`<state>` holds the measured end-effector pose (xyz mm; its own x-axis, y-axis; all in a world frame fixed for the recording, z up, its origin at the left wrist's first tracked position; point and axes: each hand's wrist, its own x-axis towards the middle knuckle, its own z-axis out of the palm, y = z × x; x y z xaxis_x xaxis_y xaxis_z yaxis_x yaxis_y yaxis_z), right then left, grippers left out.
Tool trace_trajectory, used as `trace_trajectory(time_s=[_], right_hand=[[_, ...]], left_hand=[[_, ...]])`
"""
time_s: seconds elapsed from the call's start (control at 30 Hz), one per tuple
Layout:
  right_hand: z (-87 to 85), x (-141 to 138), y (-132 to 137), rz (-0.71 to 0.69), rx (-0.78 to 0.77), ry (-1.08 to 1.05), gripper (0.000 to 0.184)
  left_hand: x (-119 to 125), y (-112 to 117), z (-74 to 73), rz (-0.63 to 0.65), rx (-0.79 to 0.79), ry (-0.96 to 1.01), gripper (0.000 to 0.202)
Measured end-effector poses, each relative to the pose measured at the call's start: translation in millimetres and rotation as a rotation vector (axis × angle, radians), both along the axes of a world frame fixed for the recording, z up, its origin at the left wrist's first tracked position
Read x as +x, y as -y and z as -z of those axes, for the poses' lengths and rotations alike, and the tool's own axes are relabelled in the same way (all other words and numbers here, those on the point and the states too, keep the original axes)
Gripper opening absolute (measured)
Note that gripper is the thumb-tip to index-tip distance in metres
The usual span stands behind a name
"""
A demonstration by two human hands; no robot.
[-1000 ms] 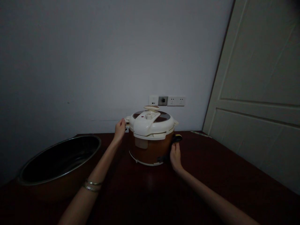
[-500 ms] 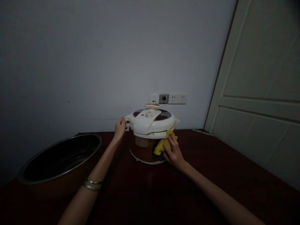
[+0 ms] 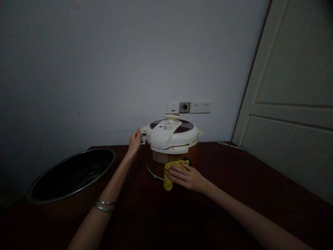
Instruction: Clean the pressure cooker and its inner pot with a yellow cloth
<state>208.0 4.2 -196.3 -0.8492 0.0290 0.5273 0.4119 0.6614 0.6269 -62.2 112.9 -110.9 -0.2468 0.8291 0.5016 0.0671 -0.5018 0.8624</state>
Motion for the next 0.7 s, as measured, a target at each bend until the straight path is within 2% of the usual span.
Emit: trace_trajectory(time_s=[0.1, 0.2, 0.27, 0.4, 0.53, 0.63, 0.7], right_hand=[[17.0, 8, 4, -0.020, -0.083, 0.123, 0.036], [24.4, -4, 7, -0.002, -0.141, 0.148, 0.035], [24.4, -26, 6, 0.017, -0.153, 0.147, 0.034], [22.9, -91, -11, 0.095, -0.129, 0.143, 0.036], [23.1, -153, -36, 0.348, -0.173, 0.199, 0.039], [24.2, -180, -46, 0.436, -0.196, 0.205, 0.033], [26.0, -185, -45, 0.442, -0.203, 0.193, 0.030]], left_hand=[[0, 3, -1.0, -0.009, -0.003, -0.011, 0.047], [1, 4, -2.7, -0.026, -0.019, -0.012, 0.045], [1, 5, -3.5, -0.029, -0.043, 0.003, 0.046], [-2, 4, -3.2, -0.009, -0.071, -0.010, 0.050], [-4, 5, -1.1, 0.016, -0.066, -0.019, 0.050], [-6, 5, -0.2, 0.033, -0.063, -0.028, 0.048], [-6, 5, 0.0, 0.033, -0.061, -0.029, 0.048]])
